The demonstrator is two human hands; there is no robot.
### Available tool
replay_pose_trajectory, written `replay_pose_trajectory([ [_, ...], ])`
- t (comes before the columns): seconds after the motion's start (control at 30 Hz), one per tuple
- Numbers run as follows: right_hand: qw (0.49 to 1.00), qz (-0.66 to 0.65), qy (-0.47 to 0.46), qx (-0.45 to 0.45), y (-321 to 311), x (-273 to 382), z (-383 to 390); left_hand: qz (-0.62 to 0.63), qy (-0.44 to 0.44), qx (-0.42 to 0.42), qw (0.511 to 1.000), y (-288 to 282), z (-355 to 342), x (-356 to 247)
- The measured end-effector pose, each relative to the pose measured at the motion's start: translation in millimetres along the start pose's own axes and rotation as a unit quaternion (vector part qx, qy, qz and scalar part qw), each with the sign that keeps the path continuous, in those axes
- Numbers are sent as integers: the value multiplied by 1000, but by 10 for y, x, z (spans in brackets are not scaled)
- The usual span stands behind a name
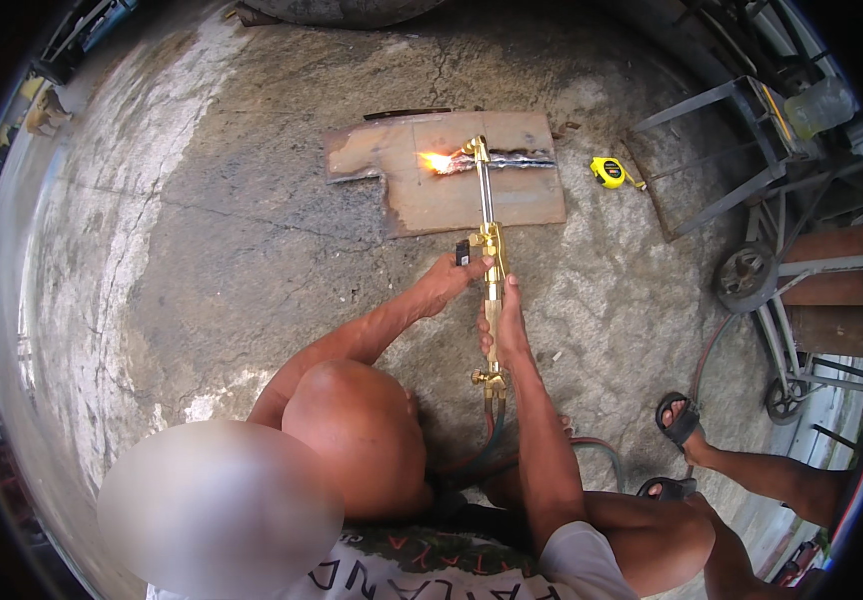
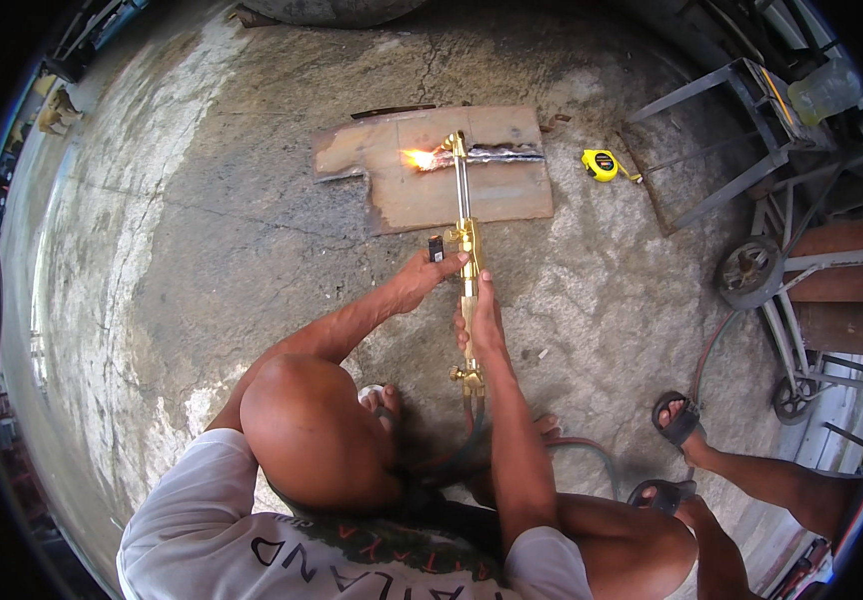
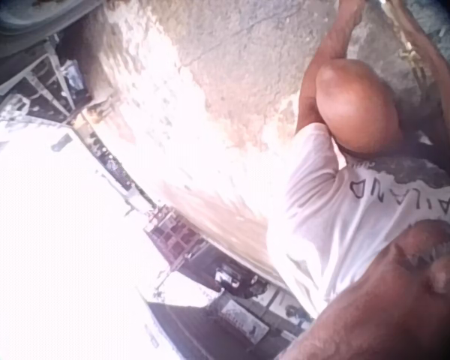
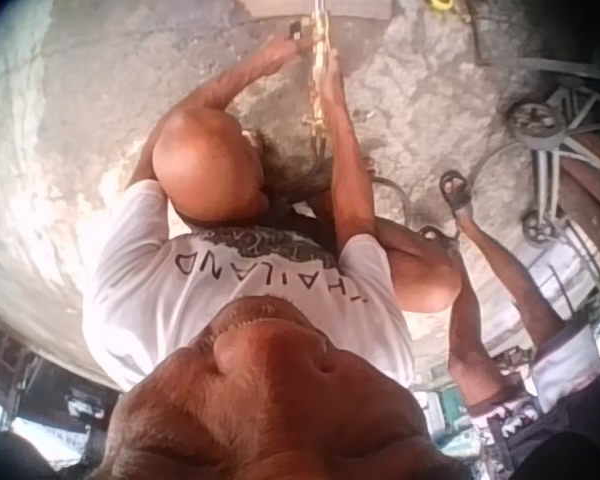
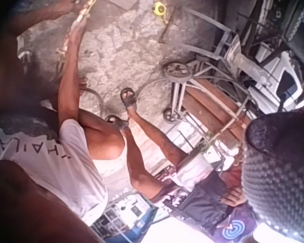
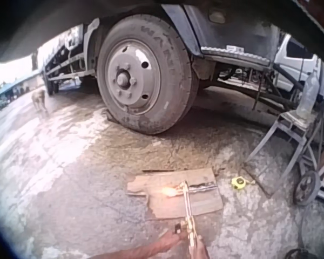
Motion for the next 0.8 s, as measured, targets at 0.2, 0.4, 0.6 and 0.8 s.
replay_pose_trajectory([
  [0.2, 1000, 24, -11, -12, -25, -17, -48, 1, -1, -20, 1000, -22, -31, 70],
  [0.4, 999, 35, -5, -34, -77, -16, -21, -3, -11, -16, 1000, -15, -53, 116],
  [0.6, 998, 46, -3, -44, -67, -9, -21, 4, -30, -11, 999, -30, -14, 96],
  [0.8, 997, 53, -5, -46, -63, -5, -31, 9, -22, -13, 1000, -17, 35, 27],
])
Point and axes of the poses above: each hand's wrist, its own z-axis away from the middle knuckle, its own y-axis out of the palm, x = y × z, the point moved 9 cm from there along -z, towards the middle knuckle, and after that the axes turned 2 degrees about -x, right-handed, at the moved point
